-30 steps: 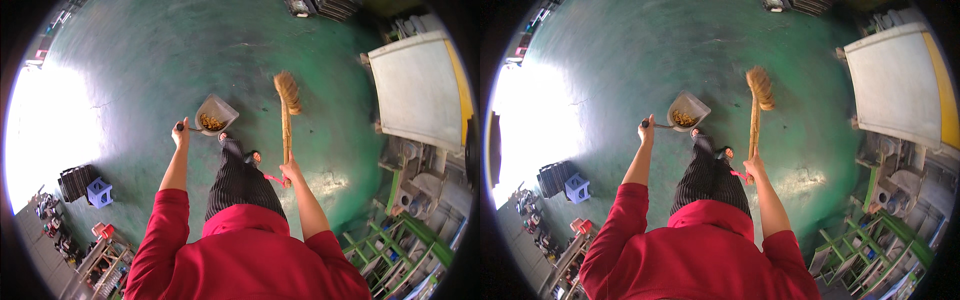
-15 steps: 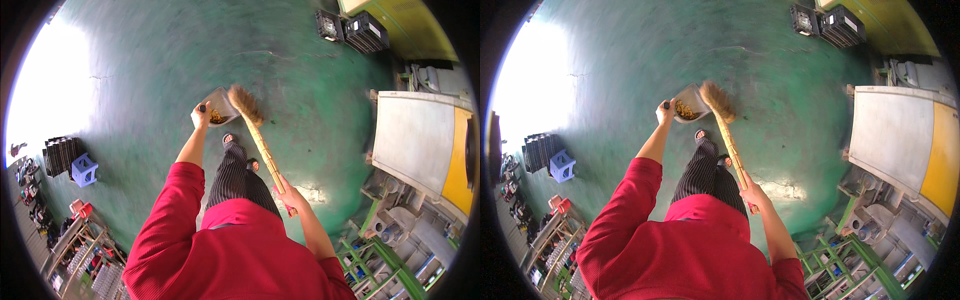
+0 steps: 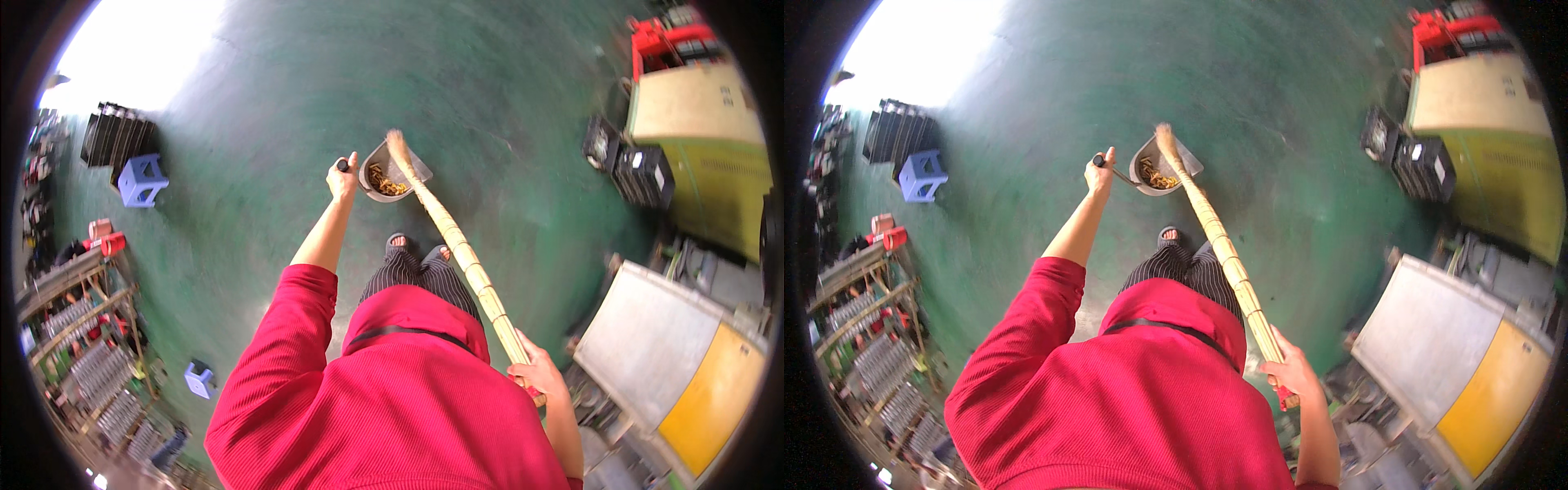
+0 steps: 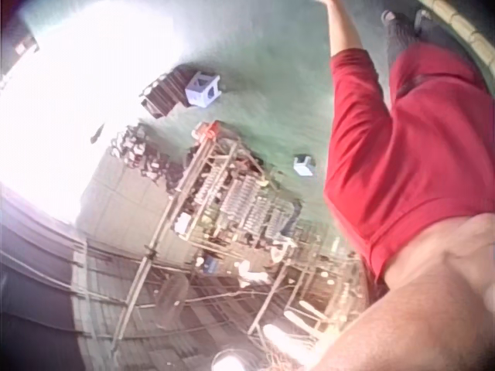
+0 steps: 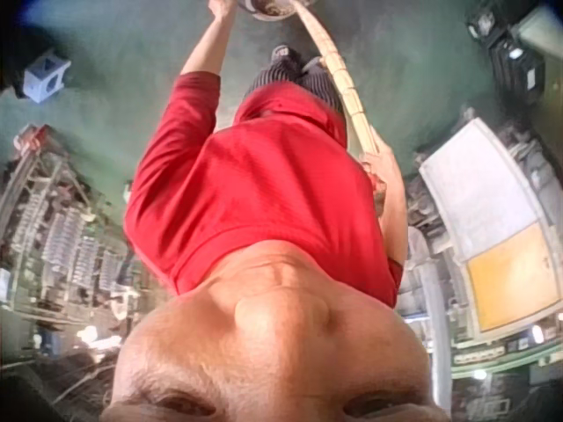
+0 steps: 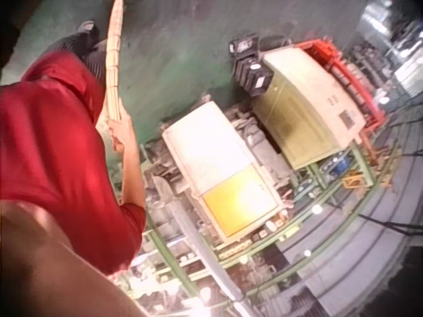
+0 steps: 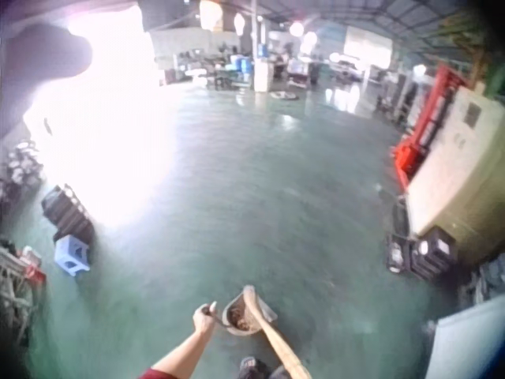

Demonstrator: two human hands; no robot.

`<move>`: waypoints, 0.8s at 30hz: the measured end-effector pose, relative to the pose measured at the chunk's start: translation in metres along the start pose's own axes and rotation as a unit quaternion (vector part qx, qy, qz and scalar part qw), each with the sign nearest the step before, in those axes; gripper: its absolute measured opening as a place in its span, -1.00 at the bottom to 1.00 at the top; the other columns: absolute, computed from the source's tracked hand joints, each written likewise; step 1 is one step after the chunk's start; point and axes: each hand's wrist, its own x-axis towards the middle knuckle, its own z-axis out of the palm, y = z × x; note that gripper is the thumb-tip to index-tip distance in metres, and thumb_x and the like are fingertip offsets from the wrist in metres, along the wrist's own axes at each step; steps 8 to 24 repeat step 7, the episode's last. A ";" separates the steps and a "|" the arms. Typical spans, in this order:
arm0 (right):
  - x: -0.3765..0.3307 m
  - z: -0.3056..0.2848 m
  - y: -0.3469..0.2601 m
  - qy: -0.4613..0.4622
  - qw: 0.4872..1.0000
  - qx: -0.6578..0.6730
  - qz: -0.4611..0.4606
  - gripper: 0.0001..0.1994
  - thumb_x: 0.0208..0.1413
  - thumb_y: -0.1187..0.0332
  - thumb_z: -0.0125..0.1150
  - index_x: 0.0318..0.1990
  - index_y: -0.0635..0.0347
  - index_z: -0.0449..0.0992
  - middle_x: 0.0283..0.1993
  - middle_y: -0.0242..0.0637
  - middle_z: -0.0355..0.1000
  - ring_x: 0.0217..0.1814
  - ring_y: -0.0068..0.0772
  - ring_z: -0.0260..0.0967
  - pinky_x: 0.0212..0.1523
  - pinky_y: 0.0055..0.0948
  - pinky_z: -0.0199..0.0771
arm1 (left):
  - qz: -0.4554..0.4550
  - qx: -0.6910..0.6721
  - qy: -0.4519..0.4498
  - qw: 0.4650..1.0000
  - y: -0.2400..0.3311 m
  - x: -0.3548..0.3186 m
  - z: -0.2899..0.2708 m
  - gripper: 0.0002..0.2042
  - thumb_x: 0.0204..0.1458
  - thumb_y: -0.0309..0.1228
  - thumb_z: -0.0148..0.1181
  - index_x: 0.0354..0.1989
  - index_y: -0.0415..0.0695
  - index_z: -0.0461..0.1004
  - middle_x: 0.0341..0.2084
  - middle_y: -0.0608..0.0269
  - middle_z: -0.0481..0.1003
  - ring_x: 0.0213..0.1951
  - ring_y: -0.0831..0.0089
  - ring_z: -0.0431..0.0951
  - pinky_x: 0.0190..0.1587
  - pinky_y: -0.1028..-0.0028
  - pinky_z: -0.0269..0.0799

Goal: The person sweeps debris and leaves on a green floor using a broom and a dustpan. They gather the debris into a pile and sweep it into the dustpan while moving around a garage area containing motorcycles and other equipment.

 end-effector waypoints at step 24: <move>0.049 -0.041 -0.134 -0.106 0.994 0.002 -0.021 -0.25 -0.23 0.68 0.01 0.22 0.02 -0.01 -0.56 -0.29 0.29 -0.74 -0.58 0.17 -0.76 -0.57 0.19 | -0.015 -0.018 0.162 0.986 0.016 0.101 -0.042 -0.62 -0.13 -0.04 0.12 -0.65 -0.15 0.40 -0.67 0.05 0.42 -0.51 0.16 0.43 -0.30 0.32 0.32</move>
